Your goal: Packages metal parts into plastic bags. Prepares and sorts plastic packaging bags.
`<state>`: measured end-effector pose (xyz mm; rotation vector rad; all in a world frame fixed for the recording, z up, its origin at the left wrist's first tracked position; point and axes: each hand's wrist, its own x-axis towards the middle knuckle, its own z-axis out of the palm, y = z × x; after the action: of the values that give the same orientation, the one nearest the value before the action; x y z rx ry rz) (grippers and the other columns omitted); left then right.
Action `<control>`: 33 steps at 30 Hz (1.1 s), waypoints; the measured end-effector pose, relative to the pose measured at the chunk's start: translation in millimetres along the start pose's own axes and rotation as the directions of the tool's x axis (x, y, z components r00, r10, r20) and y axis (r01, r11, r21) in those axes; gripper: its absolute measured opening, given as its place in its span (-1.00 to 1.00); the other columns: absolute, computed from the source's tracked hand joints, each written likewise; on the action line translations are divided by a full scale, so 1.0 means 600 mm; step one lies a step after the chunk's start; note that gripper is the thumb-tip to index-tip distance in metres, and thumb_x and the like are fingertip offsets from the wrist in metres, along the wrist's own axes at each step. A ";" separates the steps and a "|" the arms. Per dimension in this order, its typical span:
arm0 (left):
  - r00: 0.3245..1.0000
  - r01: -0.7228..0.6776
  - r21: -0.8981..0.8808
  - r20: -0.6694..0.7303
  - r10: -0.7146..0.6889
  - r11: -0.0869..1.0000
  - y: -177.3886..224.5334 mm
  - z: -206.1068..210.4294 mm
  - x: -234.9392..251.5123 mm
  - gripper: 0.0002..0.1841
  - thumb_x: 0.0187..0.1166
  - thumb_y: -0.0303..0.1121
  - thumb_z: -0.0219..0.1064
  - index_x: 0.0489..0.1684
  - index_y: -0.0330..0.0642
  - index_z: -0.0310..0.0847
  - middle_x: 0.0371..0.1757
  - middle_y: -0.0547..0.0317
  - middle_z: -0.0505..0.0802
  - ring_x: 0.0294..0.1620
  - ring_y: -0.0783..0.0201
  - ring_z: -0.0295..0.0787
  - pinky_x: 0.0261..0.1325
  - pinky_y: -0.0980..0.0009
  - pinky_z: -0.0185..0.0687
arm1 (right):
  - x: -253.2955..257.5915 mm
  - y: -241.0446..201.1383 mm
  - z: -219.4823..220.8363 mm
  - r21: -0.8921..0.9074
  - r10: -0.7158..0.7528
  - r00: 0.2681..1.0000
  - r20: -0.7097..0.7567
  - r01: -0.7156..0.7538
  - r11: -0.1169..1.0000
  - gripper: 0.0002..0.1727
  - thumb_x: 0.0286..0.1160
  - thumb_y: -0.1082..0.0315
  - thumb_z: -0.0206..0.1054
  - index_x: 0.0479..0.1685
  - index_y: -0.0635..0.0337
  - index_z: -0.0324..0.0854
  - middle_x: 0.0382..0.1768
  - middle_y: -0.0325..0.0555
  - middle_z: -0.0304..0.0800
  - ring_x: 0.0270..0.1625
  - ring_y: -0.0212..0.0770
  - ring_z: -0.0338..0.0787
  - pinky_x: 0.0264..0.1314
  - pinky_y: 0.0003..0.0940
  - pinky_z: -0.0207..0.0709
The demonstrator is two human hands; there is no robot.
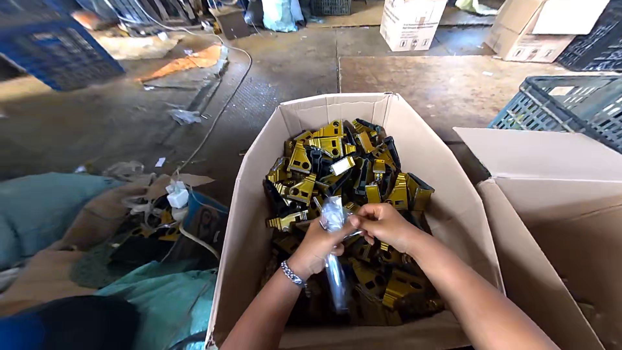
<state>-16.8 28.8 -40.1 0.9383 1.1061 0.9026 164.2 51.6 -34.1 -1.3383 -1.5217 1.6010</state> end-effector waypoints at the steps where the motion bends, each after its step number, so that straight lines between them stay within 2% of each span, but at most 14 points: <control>1: 0.997 -0.045 0.122 -0.057 0.053 0.991 0.001 -0.010 0.007 -0.92 0.70 -0.38 0.30 -0.08 -0.18 0.55 -0.50 0.38 0.70 -0.67 0.59 0.48 -0.61 0.66 0.43 | -0.004 -0.004 -0.001 0.017 0.011 0.999 0.040 -0.012 1.000 -0.84 0.66 0.33 0.34 -0.20 0.26 0.60 -0.50 -0.34 0.67 -0.56 -0.51 0.62 -0.41 -0.60 0.58; 3: 0.939 -0.176 0.612 -0.130 0.318 0.771 -0.011 -0.054 0.030 -0.77 0.72 -0.34 0.25 -0.10 -0.33 0.75 -0.30 0.19 0.84 -0.29 0.44 0.77 -0.10 0.45 0.71 | -0.008 -0.008 -0.009 0.054 0.012 0.994 0.113 -0.018 0.998 -0.90 0.61 0.41 0.37 -0.20 0.27 0.58 -0.46 -0.31 0.74 -0.51 -0.47 0.72 -0.32 -0.54 0.68; 5: 0.918 -0.110 0.774 -0.162 0.363 0.623 -0.012 -0.093 0.041 -0.71 0.68 -0.40 0.26 0.00 -0.54 0.75 -0.08 -0.32 0.88 0.02 -0.13 0.86 0.24 -0.14 0.64 | -0.005 -0.007 -0.009 0.101 0.023 0.999 0.045 -0.027 0.995 -0.83 0.49 0.44 0.46 -0.32 0.23 0.54 -0.51 -0.29 0.70 -0.54 -0.44 0.68 -0.37 -0.52 0.64; 7: 0.953 -0.093 0.560 -0.190 0.238 0.823 -0.006 -0.095 0.031 -0.73 0.71 -0.27 0.30 -0.03 -0.38 0.67 -0.24 0.06 0.81 -0.18 0.27 0.78 0.01 0.28 0.69 | 0.004 -0.008 -0.001 0.111 0.016 0.998 -0.068 -0.008 0.994 -0.66 0.31 0.40 0.62 -0.49 0.17 0.44 -0.61 -0.29 0.59 -0.65 -0.46 0.55 -0.51 -0.56 0.51; 10: 0.962 -0.214 0.058 0.188 0.200 0.975 -0.014 -0.050 0.008 -0.86 0.38 -0.42 0.47 -0.25 -0.06 0.60 -0.34 0.44 0.80 -0.29 0.53 0.74 -0.12 0.51 0.72 | 0.005 -0.016 0.018 -0.185 -0.154 0.980 0.124 0.175 0.967 -0.61 0.11 0.27 0.72 -0.38 0.34 0.63 -0.44 -0.24 0.65 -0.39 -0.51 0.59 -0.26 -0.56 0.53; 12: 0.946 -0.293 0.124 0.183 0.268 0.948 -0.012 -0.047 0.003 -0.83 0.34 -0.52 0.48 -0.21 -0.10 0.65 -0.32 0.49 0.82 -0.24 0.58 0.76 -0.05 0.55 0.74 | 0.007 -0.035 0.017 -0.321 -0.123 0.962 0.243 0.200 0.926 -0.64 0.30 0.22 0.64 -0.37 0.35 0.64 -0.47 -0.27 0.58 -0.42 -0.53 0.51 -0.29 -0.57 0.44; 14: 0.940 -0.323 0.247 -0.031 0.340 0.914 -0.008 -0.069 0.014 -0.83 0.33 -0.62 0.41 -0.22 -0.21 0.64 -0.36 0.39 0.82 -0.29 0.52 0.79 -0.11 0.50 0.78 | 0.023 -0.047 -0.010 -0.255 -0.055 0.983 0.173 0.098 0.962 -0.71 0.53 0.30 0.47 -0.44 0.29 0.53 -0.59 -0.28 0.57 -0.55 -0.49 0.57 -0.35 -0.53 0.54; 17: 0.857 -0.344 0.419 -0.226 0.463 0.840 -0.018 -0.101 0.032 -0.85 0.39 -0.64 0.30 -0.14 -0.31 0.59 -0.33 0.29 0.71 -0.34 0.52 0.65 -0.20 0.51 0.65 | 0.072 -0.014 -0.034 -0.065 0.093 0.993 0.068 -0.089 0.994 -0.80 0.55 0.44 0.42 -0.06 0.30 0.49 -0.32 -0.10 0.73 -0.36 -0.31 0.75 -0.19 -0.38 0.71; 19: 0.805 -0.360 0.414 -0.315 0.503 0.836 -0.020 -0.114 0.039 -0.84 0.54 -0.59 0.15 -0.13 -0.28 0.65 -0.28 0.33 0.74 -0.36 0.59 0.61 -0.23 0.59 0.59 | 0.094 0.040 -0.005 -0.152 0.330 0.940 0.082 -0.315 0.937 -0.46 0.55 0.24 0.48 0.39 0.36 0.46 0.08 0.17 0.72 -0.05 -0.02 0.77 0.04 -0.08 0.69; 22: 0.758 -0.415 0.359 -0.373 0.536 0.836 -0.019 -0.123 0.049 -0.83 0.56 -0.57 0.17 -0.09 -0.23 0.68 -0.27 0.40 0.77 -0.35 0.62 0.63 -0.22 0.62 0.60 | 0.117 0.123 0.103 -0.271 0.524 0.851 0.037 -0.496 0.825 0.00 0.40 -0.11 0.55 0.69 0.36 0.21 0.42 0.39 0.56 0.35 0.26 0.68 0.38 0.18 0.56; 25: 0.755 -0.405 0.410 -0.354 0.552 0.817 -0.026 -0.123 0.054 -0.80 0.45 -0.56 0.35 -0.01 -0.38 0.65 -0.21 0.30 0.82 -0.21 0.62 0.71 -0.07 0.61 0.67 | 0.148 0.156 0.151 -0.370 0.472 0.880 -0.057 -0.457 0.809 0.07 0.31 0.09 0.65 0.76 0.35 0.06 0.58 0.34 0.42 0.62 0.17 0.49 0.66 0.05 0.35; 29: 0.762 -0.307 0.503 -0.379 0.525 0.808 -0.020 -0.125 0.050 -0.85 0.53 -0.49 0.36 -0.07 -0.39 0.70 -0.25 0.25 0.80 -0.23 0.65 0.68 -0.06 0.63 0.61 | 0.113 0.092 0.088 -0.325 0.340 0.938 -0.074 -0.345 0.881 -0.22 0.28 0.25 0.67 0.48 0.42 0.41 0.28 0.35 0.64 0.32 0.20 0.68 0.41 0.13 0.53; 31: 0.760 -0.308 0.531 -0.361 0.540 0.789 -0.020 -0.127 0.049 -0.84 0.56 -0.49 0.33 -0.06 -0.40 0.71 -0.21 0.17 0.80 -0.20 0.60 0.69 -0.04 0.59 0.63 | 0.069 0.047 0.024 -0.234 0.175 0.981 -0.083 -0.190 0.954 -0.32 0.29 0.32 0.63 0.41 0.39 0.50 0.20 0.22 0.71 0.21 0.04 0.74 0.30 -0.01 0.61; 33: 0.775 -0.323 0.540 -0.321 0.545 0.777 -0.020 -0.124 0.048 -0.81 0.57 -0.50 0.29 -0.01 -0.42 0.71 -0.17 0.11 0.82 -0.16 0.56 0.71 0.01 0.56 0.63 | 0.028 0.013 -0.030 0.019 0.029 0.998 -0.063 -0.028 0.999 -0.34 0.41 0.45 0.47 0.54 0.34 0.37 0.18 0.03 0.75 0.14 -0.20 0.80 0.22 -0.24 0.71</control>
<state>-81.8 63.1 -73.7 1.4748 1.5884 1.3420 176.5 72.4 -43.8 -1.3929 -1.4537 1.5712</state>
